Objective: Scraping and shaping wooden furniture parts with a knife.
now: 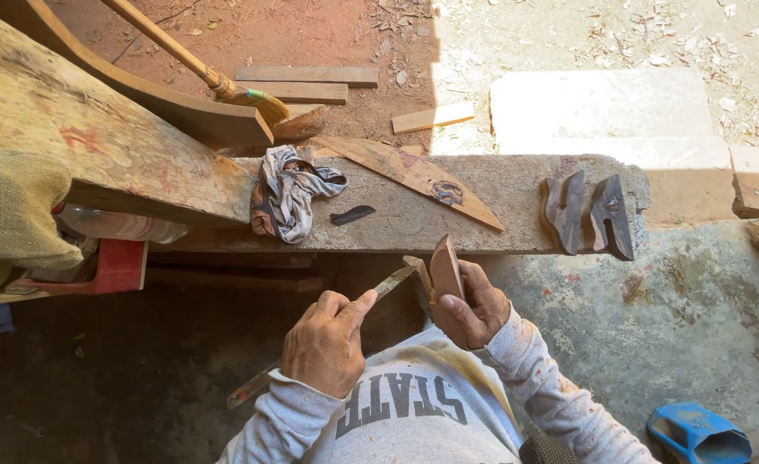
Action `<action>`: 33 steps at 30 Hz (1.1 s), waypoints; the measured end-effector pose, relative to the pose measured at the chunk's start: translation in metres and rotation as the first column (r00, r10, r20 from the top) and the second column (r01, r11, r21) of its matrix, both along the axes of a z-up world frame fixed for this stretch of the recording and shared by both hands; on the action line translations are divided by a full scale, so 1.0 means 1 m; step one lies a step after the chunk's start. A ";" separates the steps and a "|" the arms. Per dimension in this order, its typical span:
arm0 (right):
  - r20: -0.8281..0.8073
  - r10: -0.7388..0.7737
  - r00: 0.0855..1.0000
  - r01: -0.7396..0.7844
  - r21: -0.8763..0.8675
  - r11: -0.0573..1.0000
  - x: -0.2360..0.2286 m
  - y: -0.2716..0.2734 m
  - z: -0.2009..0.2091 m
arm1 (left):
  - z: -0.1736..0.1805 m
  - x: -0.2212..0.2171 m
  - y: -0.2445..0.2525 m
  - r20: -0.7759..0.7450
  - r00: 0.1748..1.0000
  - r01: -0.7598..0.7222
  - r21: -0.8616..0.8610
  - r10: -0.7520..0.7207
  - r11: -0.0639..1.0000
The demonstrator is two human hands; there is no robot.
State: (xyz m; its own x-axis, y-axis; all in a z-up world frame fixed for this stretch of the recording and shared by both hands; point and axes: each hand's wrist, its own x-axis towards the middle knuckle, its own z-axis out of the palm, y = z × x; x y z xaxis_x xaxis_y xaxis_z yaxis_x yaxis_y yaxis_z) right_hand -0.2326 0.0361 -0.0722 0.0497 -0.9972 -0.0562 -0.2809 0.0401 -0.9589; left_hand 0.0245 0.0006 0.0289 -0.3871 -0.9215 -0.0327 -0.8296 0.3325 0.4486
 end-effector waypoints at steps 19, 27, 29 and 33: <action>0.613 -0.055 0.788 -0.011 0.103 0.995 -0.002 0.014 0.000 | -0.039 0.001 -0.017 -0.288 0.956 -0.100 -0.157 0.051 0.983; 0.760 -0.206 0.617 -0.015 0.274 0.962 0.000 0.014 0.001 | -0.012 -0.010 0.010 -0.270 0.960 -0.056 0.065 0.072 0.996; 0.731 -0.239 0.639 0.037 0.281 0.959 0.004 0.011 0.001 | -0.013 -0.014 0.011 -0.265 0.959 -0.083 0.071 0.099 0.994; 0.676 -0.205 0.708 0.084 0.208 0.975 0.007 0.011 -0.007 | -0.022 -0.017 0.011 -0.261 0.958 -0.102 0.070 0.117 0.992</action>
